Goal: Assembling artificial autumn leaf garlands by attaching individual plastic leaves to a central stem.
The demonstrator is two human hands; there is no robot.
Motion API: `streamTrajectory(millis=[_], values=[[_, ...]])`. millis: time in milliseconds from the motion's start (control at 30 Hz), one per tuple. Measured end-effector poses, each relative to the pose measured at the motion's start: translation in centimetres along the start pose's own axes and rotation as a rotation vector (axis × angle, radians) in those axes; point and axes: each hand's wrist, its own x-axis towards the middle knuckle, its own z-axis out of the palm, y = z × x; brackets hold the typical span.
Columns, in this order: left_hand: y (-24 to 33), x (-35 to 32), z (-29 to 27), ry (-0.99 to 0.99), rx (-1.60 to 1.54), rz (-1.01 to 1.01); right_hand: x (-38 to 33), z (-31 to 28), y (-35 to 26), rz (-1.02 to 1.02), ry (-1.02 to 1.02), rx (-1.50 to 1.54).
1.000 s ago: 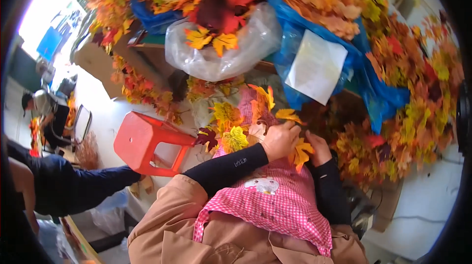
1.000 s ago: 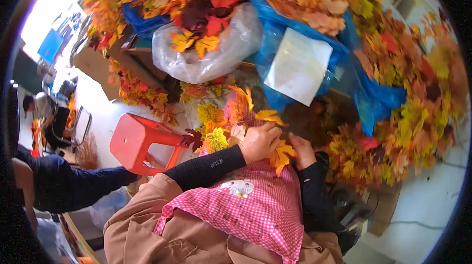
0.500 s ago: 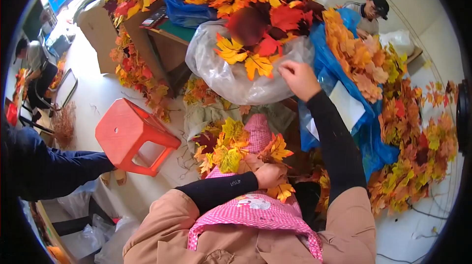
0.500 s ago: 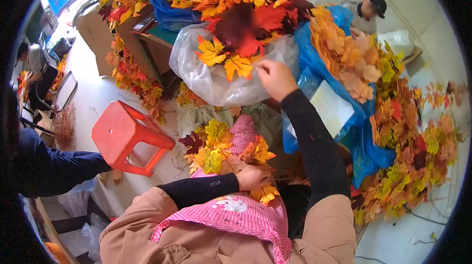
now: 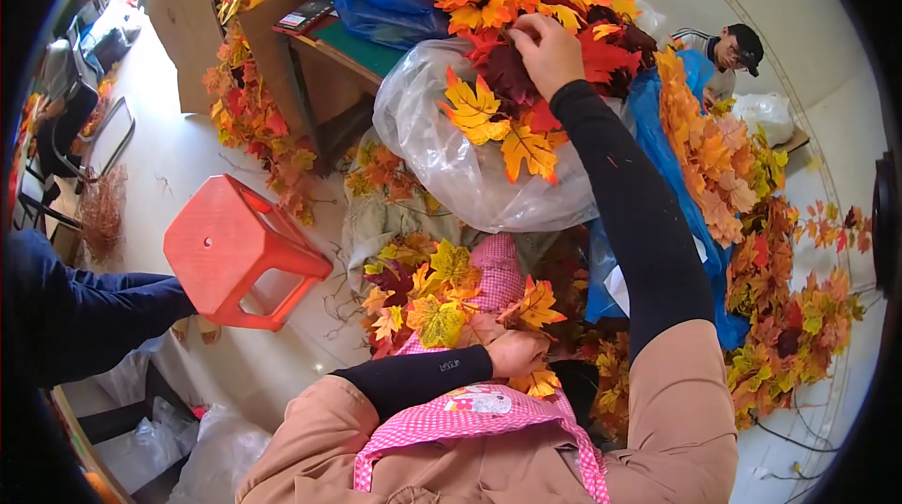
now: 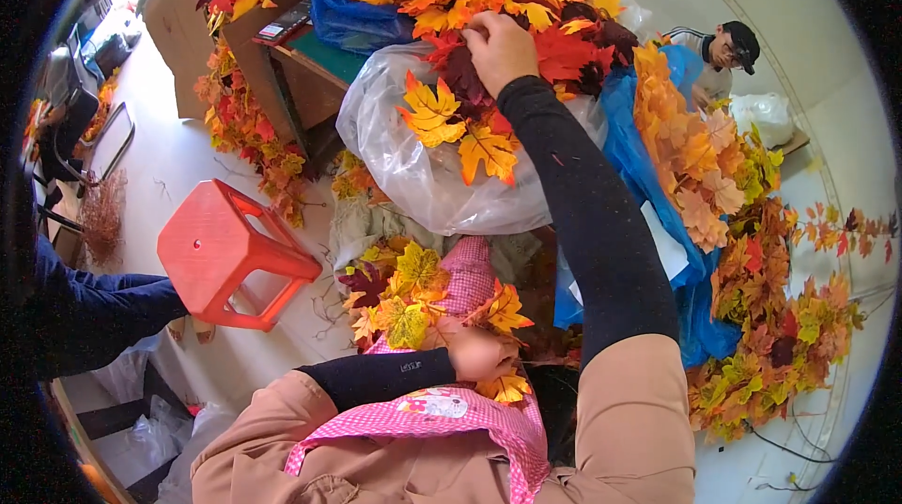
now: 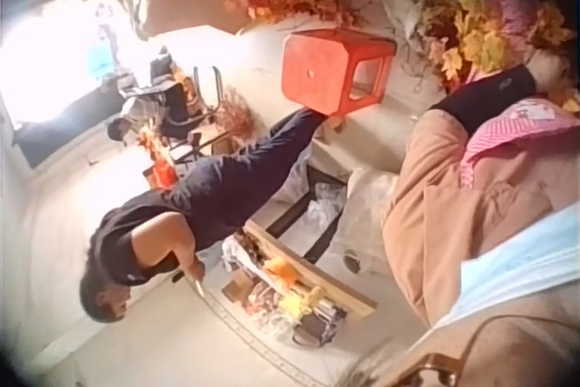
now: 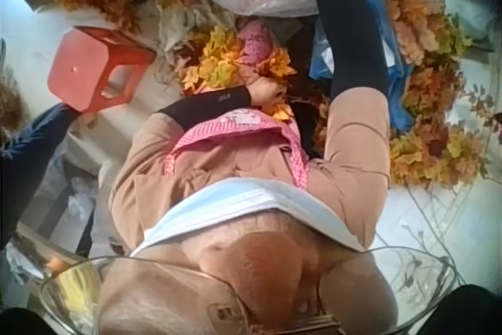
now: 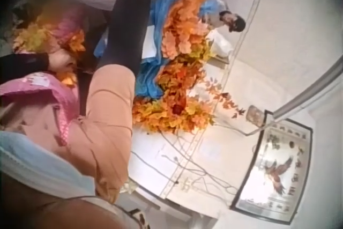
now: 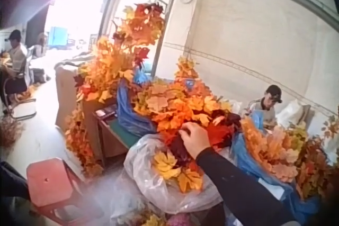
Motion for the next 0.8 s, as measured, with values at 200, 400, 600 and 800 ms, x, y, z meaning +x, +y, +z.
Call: streamTrajectory(millis=[200,400,600,800], values=[[0.0,0.0,-0.6,-0.018,-0.008,-0.011,0.8,1.6,-0.5,0.027,-0.08,-0.465],[-0.5,-0.3,-0.3,0.047,-0.017,0.045,0.6,-1.1,0.5,0.348,0.245,0.358],[0.2,-0.2,-0.4,-0.013,0.002,0.025,-0.7,-6.2,-1.3,0.71,0.24,1.087],[-0.3,-0.7,0.3,0.05,0.039,0.06,-12.0,-9.9,-8.5,0.307,-0.28,0.733]])
